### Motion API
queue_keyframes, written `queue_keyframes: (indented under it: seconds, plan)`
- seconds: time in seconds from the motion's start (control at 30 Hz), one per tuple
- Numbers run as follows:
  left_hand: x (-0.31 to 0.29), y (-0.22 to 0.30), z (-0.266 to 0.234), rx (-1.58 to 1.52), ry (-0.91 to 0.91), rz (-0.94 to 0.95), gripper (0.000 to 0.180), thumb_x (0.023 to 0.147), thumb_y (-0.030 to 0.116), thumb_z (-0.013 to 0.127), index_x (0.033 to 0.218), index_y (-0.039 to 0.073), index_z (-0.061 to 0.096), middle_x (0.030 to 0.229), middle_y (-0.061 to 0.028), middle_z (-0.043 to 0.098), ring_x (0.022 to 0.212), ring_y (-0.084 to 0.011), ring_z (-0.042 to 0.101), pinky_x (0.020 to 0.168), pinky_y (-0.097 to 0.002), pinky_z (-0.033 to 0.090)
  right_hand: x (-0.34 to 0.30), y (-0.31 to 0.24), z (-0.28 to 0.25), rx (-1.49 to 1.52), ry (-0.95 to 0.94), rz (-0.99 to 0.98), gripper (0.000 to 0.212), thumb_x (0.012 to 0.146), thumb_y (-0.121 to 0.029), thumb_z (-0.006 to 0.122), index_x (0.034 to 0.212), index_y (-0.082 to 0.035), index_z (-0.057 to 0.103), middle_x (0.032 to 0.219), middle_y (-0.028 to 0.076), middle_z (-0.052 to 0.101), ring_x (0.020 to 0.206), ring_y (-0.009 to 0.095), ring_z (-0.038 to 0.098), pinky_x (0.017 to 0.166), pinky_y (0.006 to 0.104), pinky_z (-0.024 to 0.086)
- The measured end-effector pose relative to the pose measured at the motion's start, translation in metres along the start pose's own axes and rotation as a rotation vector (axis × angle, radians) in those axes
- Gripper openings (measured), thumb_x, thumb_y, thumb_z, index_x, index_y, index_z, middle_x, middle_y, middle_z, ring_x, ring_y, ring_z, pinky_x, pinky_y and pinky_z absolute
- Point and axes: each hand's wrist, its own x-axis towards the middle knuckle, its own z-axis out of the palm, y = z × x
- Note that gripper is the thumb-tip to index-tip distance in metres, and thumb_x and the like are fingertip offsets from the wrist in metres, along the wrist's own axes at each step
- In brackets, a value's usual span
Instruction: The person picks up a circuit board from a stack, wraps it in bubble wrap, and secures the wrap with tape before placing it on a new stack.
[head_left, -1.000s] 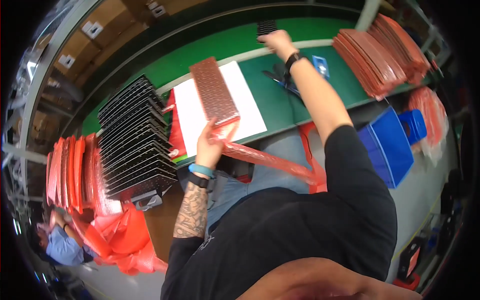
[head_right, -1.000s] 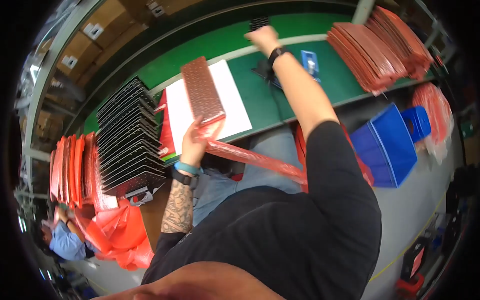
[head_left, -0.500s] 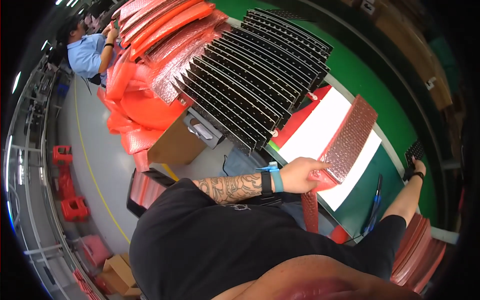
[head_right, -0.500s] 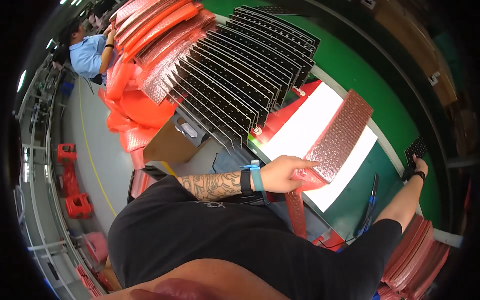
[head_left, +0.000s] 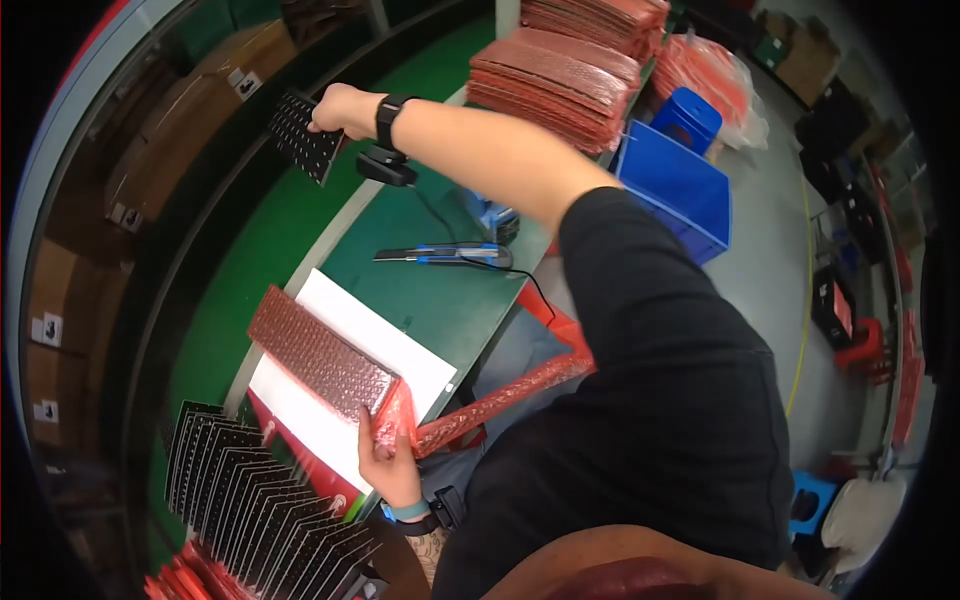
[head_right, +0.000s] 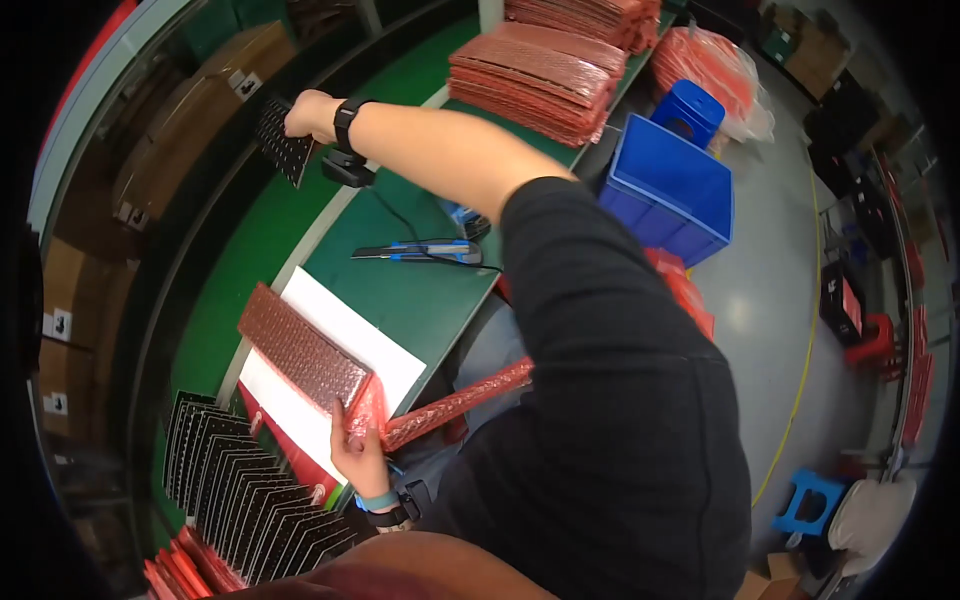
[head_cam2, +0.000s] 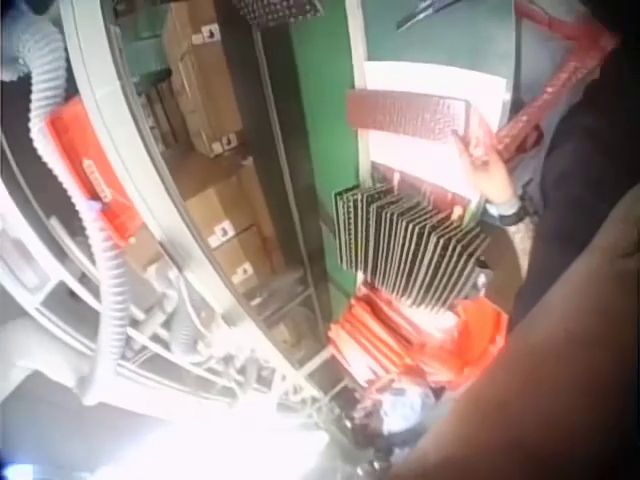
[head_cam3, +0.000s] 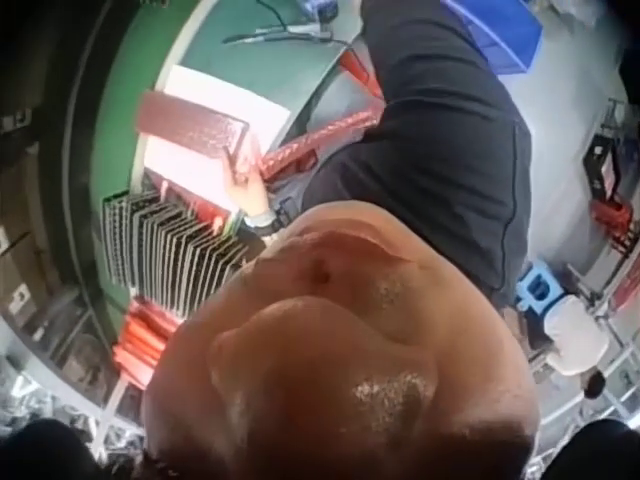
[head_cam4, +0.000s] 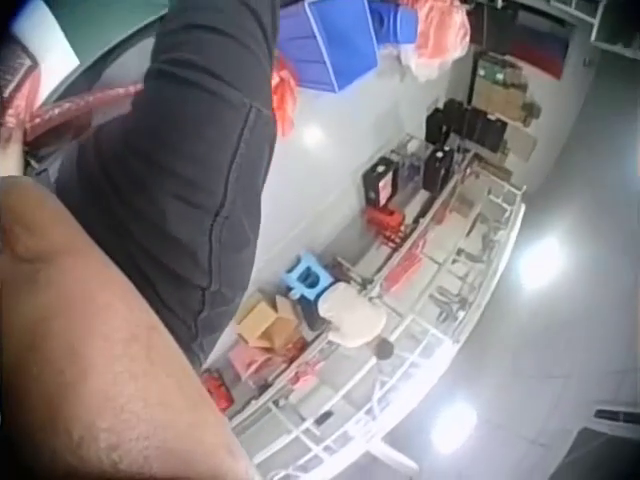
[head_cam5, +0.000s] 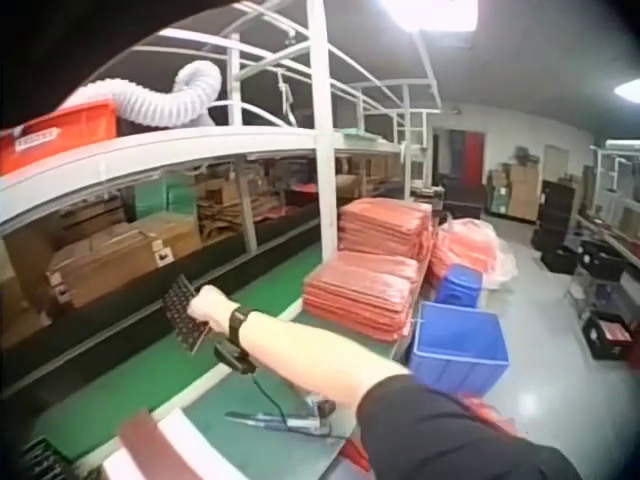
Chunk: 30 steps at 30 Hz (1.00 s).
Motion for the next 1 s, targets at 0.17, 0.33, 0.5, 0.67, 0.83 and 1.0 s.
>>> queue_keyframes:
  seconds: [0.17,0.33,0.5,0.67,0.83,1.0]
  plan:
    - [-0.007,-0.006,-0.016,0.036,0.050,-0.013,0.066,0.087,-0.012,0.064,0.148,-0.006,0.042,0.143,-0.0168,0.053,0.093,-0.0122,0.062,0.076,-0.0209,0.052,-0.150,0.012,-0.138,-0.387,0.025,-0.379,0.039,0.082,-0.018,0.083,0.112,0.002,0.070,0.087,0.007,0.071,0.082,0.013,0.063,0.072,0.0305,0.052]
    - [-0.006,-0.004,-0.002,-0.020,0.024,-0.026,0.067,0.085,-0.017,0.060,0.148,-0.008,0.040,0.154,-0.0166,0.043,0.127,-0.0207,0.053,0.098,-0.0299,0.051,-0.205,0.162,-0.288,-0.441,0.292,-0.304,0.022,0.085,-0.011,0.077,0.101,0.002,0.069,0.092,0.004,0.070,0.084,0.012,0.063,0.076,0.0295,0.051]
    - [0.007,-0.008,-0.005,-0.114,0.032,-0.073,0.067,0.084,-0.018,0.058,0.148,-0.008,0.040,0.154,-0.0170,0.042,0.128,-0.0224,0.053,0.100,-0.0298,0.050,-0.211,0.224,-0.250,-0.033,0.207,-0.034,0.021,0.087,-0.012,0.076,0.103,0.000,0.070,0.088,0.000,0.068,0.079,0.009,0.061,0.070,0.0272,0.048]
    - [0.001,0.011,-0.010,-0.004,0.108,-0.026,0.064,0.084,-0.015,0.058,0.146,-0.009,0.043,0.149,-0.0196,0.048,0.128,-0.0234,0.055,0.103,-0.0309,0.049,-0.185,0.176,-0.247,0.134,0.237,-0.089,0.026,0.086,-0.009,0.076,0.109,0.001,0.068,0.092,0.003,0.069,0.084,0.013,0.063,0.077,0.0270,0.049]
    - [0.006,-0.033,-0.013,0.273,0.132,0.136,0.058,0.082,0.001,0.069,0.137,-0.009,0.054,0.128,-0.0228,0.065,0.122,-0.0281,0.062,0.105,-0.0357,0.047,-0.181,0.127,-0.213,0.457,-0.038,-0.114,0.028,0.084,-0.007,0.070,0.112,-0.005,0.065,0.099,0.001,0.070,0.092,0.012,0.065,0.087,0.0274,0.051]
    - [-0.015,-0.030,-0.021,0.235,0.125,0.178,0.063,0.079,0.007,0.076,0.138,-0.002,0.056,0.121,-0.0231,0.069,0.115,-0.0268,0.067,0.099,-0.0345,0.051,-0.246,0.016,-0.172,0.622,-0.431,-0.247,0.033,0.085,-0.001,0.064,0.117,0.007,0.061,0.104,0.011,0.072,0.087,0.016,0.070,0.082,0.0272,0.056]
